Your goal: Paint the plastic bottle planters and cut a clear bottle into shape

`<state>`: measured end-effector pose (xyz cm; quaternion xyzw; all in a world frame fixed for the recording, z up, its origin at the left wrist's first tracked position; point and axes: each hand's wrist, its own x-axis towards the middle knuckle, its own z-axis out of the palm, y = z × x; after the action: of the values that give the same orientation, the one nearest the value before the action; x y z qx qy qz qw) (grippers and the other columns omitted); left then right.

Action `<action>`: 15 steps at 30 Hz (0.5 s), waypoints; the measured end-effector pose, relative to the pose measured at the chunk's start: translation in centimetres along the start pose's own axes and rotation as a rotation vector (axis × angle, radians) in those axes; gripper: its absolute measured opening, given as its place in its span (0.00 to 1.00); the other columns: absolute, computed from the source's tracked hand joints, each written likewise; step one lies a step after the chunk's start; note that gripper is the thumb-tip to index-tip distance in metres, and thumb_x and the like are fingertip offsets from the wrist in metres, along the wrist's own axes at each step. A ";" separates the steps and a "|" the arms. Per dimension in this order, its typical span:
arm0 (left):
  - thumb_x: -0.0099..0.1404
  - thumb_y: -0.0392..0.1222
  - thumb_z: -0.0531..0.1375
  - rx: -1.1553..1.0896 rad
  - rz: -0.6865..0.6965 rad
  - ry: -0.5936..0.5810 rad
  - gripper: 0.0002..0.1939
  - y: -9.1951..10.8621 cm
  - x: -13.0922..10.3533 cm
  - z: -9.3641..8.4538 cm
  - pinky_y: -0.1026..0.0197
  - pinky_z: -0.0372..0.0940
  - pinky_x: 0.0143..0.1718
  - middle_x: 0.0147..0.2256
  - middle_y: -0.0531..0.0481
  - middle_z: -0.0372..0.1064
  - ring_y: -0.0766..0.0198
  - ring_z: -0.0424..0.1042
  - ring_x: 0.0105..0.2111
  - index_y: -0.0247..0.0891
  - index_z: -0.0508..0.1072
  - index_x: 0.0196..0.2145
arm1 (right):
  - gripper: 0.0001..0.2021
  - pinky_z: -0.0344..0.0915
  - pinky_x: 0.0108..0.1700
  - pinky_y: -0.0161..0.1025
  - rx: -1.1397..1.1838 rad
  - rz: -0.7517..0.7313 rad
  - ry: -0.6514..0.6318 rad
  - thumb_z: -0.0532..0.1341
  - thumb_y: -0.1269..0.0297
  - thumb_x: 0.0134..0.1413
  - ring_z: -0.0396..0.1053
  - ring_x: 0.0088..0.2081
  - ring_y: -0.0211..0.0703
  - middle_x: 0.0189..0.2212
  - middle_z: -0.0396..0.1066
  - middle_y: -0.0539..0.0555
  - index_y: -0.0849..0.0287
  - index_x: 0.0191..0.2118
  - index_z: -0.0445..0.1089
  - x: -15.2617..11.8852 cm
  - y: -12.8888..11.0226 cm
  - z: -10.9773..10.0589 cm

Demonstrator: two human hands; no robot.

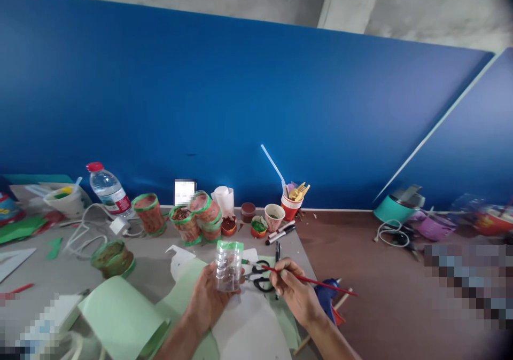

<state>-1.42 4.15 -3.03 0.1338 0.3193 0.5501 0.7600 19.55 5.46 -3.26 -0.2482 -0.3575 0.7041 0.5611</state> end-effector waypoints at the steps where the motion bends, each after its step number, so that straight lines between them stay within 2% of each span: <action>1: 0.68 0.43 0.51 -0.002 -0.009 0.010 0.18 0.0 0.0 0.0 0.57 0.69 0.32 0.36 0.35 0.78 0.51 0.78 0.34 0.28 0.75 0.41 | 0.11 0.54 0.24 0.30 -0.001 0.006 0.002 0.70 0.57 0.45 0.62 0.22 0.33 0.21 0.71 0.51 0.58 0.30 0.72 -0.1 0.0 0.0; 5: 0.66 0.43 0.53 -0.027 -0.030 0.025 0.17 -0.2 0.1 -0.3 0.56 0.69 0.33 0.37 0.34 0.78 0.51 0.78 0.33 0.28 0.76 0.41 | 0.12 0.54 0.24 0.31 -0.001 0.005 0.011 0.69 0.56 0.46 0.61 0.22 0.33 0.21 0.70 0.51 0.58 0.31 0.72 -0.3 0.1 -0.3; 9: 0.64 0.45 0.58 -0.090 -0.048 0.011 0.14 -0.9 0.2 -1.3 0.55 0.68 0.35 0.37 0.37 0.78 0.51 0.77 0.34 0.32 0.78 0.39 | 0.11 0.53 0.24 0.31 0.004 0.042 0.021 0.69 0.55 0.47 0.60 0.21 0.34 0.20 0.69 0.51 0.57 0.30 0.73 -0.7 0.4 -0.7; 12: 0.62 0.48 0.60 -0.121 -0.103 -0.021 0.16 -1.7 0.5 -2.0 0.53 0.67 0.38 0.40 0.39 0.78 0.48 0.76 0.39 0.37 0.78 0.43 | 0.10 0.50 0.23 0.32 -0.013 0.071 0.027 0.68 0.54 0.48 0.59 0.21 0.35 0.20 0.68 0.52 0.55 0.30 0.73 -0.8 0.8 -1.3; 15: 0.61 0.49 0.61 -0.155 -0.159 -0.034 0.17 -2.3 1.1 -2.5 0.52 0.66 0.39 0.38 0.40 0.78 0.46 0.76 0.40 0.38 0.78 0.43 | 0.11 0.49 0.23 0.34 -0.034 0.100 0.048 0.67 0.53 0.48 0.56 0.18 0.34 0.20 0.67 0.52 0.54 0.30 0.72 -0.6 0.9 -2.1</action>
<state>-1.07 3.93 -6.56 0.0583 0.2726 0.5088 0.8145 20.72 5.28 -5.35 -0.2921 -0.3427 0.7191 0.5292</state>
